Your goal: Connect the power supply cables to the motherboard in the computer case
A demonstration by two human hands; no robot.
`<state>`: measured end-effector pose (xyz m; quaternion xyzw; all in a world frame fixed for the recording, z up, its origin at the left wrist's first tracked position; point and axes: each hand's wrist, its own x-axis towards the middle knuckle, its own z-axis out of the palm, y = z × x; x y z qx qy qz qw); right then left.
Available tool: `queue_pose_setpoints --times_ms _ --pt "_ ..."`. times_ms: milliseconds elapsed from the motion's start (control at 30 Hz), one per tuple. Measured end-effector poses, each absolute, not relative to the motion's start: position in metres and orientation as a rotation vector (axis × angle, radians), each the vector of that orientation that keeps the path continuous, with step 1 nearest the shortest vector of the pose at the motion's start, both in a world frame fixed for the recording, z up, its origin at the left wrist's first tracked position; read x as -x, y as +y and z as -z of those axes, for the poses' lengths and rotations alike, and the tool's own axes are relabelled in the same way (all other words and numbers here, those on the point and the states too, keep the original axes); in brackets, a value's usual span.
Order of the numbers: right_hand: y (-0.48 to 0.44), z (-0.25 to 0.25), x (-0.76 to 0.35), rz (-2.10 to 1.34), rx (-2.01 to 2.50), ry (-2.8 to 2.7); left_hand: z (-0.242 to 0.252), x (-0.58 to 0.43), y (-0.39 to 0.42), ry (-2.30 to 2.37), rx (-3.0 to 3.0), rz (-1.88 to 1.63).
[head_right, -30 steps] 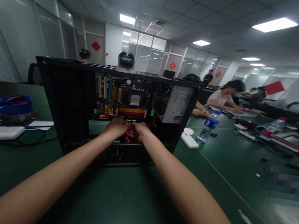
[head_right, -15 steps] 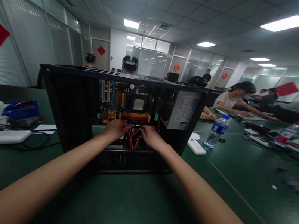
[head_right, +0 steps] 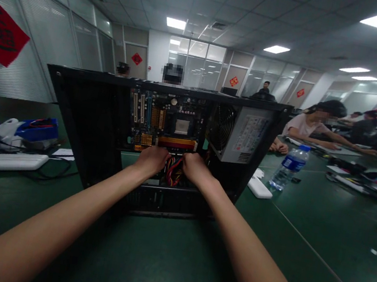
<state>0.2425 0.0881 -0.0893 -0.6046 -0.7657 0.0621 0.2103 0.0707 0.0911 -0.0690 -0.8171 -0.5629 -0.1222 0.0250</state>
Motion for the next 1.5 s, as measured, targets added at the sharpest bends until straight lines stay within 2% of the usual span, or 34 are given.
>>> queue_pose_setpoints --times_ms 1500 --pt "0.081 0.09 -0.238 -0.092 1.74 -2.135 0.074 -0.072 0.091 -1.702 2.542 0.394"
